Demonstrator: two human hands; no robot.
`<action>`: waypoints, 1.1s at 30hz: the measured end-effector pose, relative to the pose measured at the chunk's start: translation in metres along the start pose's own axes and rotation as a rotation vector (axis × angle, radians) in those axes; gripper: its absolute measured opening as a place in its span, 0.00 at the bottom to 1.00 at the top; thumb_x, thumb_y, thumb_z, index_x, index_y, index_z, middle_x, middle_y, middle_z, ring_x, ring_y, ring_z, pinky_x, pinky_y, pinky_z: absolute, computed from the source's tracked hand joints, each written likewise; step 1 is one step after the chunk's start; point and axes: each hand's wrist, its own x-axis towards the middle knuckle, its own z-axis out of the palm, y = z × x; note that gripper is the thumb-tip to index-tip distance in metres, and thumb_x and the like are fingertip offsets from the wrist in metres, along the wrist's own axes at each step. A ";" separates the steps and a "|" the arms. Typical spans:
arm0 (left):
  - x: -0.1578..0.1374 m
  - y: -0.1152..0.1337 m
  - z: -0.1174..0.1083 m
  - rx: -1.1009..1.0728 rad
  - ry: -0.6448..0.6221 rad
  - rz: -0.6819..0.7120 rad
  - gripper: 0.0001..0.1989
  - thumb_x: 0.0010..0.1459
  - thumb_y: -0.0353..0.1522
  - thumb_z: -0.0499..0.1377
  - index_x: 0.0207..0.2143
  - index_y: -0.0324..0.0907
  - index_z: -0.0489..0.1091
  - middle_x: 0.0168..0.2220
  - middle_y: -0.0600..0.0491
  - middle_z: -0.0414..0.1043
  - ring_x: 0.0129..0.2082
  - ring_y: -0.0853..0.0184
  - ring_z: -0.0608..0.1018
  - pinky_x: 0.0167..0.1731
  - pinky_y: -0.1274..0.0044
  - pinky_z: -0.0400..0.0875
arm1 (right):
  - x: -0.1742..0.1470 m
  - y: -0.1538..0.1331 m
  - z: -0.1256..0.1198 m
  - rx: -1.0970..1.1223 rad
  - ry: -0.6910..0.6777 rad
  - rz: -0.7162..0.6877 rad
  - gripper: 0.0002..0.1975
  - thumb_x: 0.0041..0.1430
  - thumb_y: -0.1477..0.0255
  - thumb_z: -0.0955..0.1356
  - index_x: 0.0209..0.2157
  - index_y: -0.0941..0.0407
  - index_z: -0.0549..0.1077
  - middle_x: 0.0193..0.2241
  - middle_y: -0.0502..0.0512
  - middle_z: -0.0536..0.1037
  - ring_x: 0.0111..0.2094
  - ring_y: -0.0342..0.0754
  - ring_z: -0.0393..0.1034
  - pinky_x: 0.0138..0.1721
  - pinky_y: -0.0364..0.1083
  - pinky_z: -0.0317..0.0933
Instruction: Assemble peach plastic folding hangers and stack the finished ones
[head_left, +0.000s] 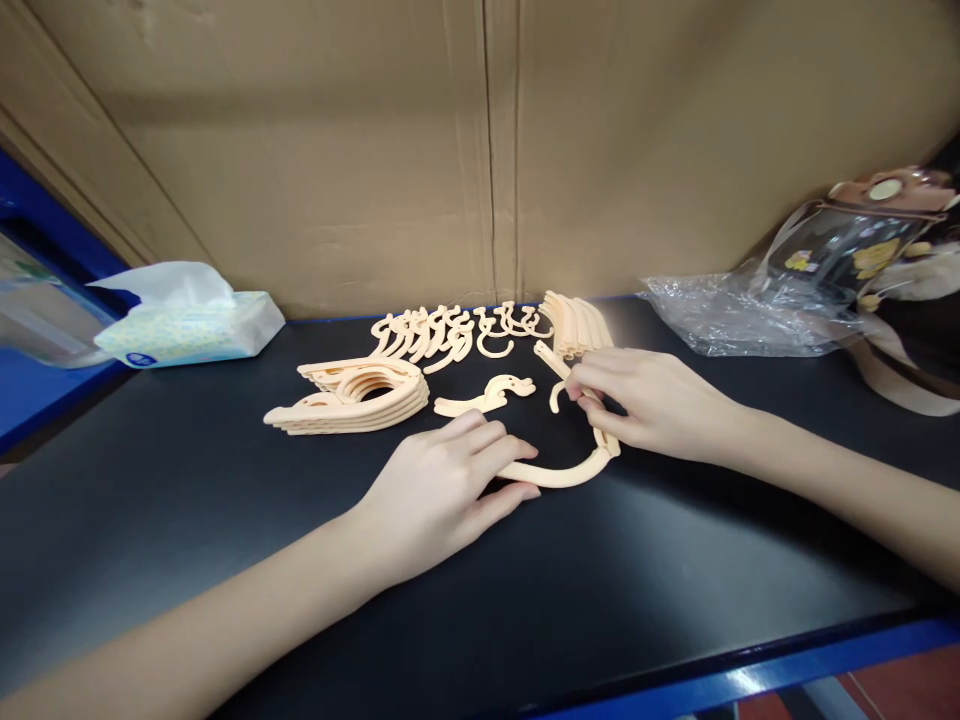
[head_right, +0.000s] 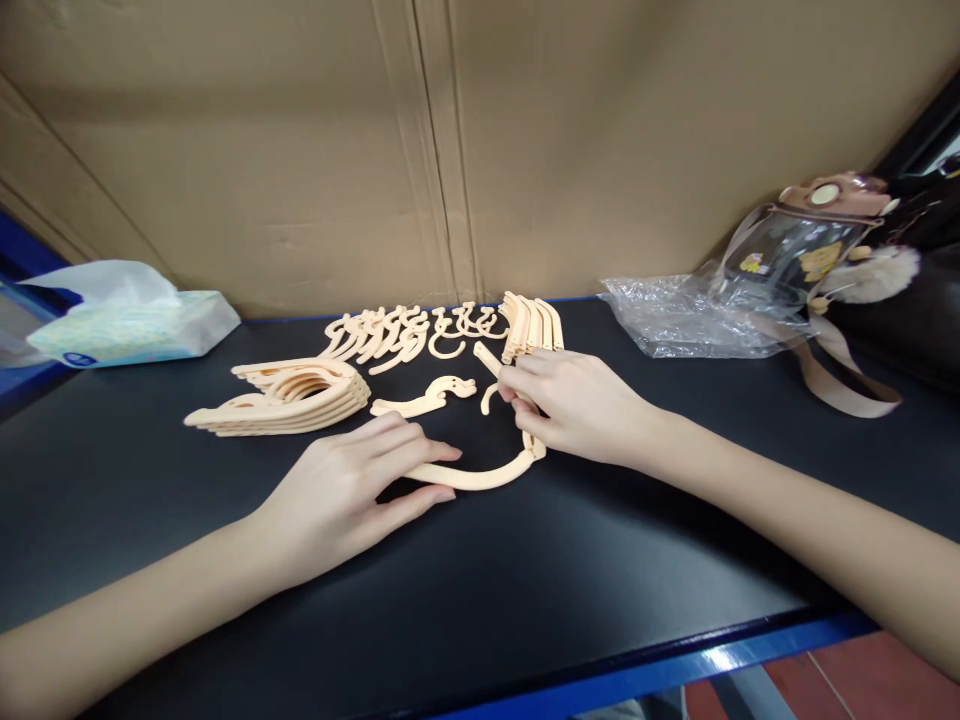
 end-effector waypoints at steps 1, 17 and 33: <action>0.000 -0.001 0.000 0.000 0.010 -0.001 0.12 0.65 0.36 0.52 0.44 0.41 0.70 0.37 0.52 0.74 0.39 0.65 0.73 0.37 0.76 0.64 | 0.000 0.002 0.000 -0.016 -0.016 -0.002 0.05 0.59 0.77 0.60 0.30 0.55 0.63 0.28 0.49 0.71 0.29 0.43 0.64 0.32 0.43 0.54; 0.002 -0.005 0.002 -0.035 0.029 -0.032 0.12 0.65 0.36 0.52 0.44 0.43 0.72 0.45 0.50 0.70 0.45 0.63 0.70 0.46 0.70 0.66 | 0.001 0.013 0.000 -0.269 -0.079 0.029 0.05 0.64 0.74 0.61 0.33 0.57 0.65 0.28 0.51 0.73 0.28 0.44 0.68 0.26 0.42 0.51; 0.002 -0.017 0.007 0.089 0.048 -0.176 0.19 0.65 0.37 0.50 0.55 0.39 0.65 0.56 0.45 0.66 0.56 0.58 0.67 0.54 0.64 0.63 | -0.007 -0.034 -0.004 -0.046 -0.112 -0.289 0.11 0.64 0.73 0.59 0.28 0.57 0.66 0.28 0.51 0.72 0.31 0.45 0.67 0.35 0.44 0.58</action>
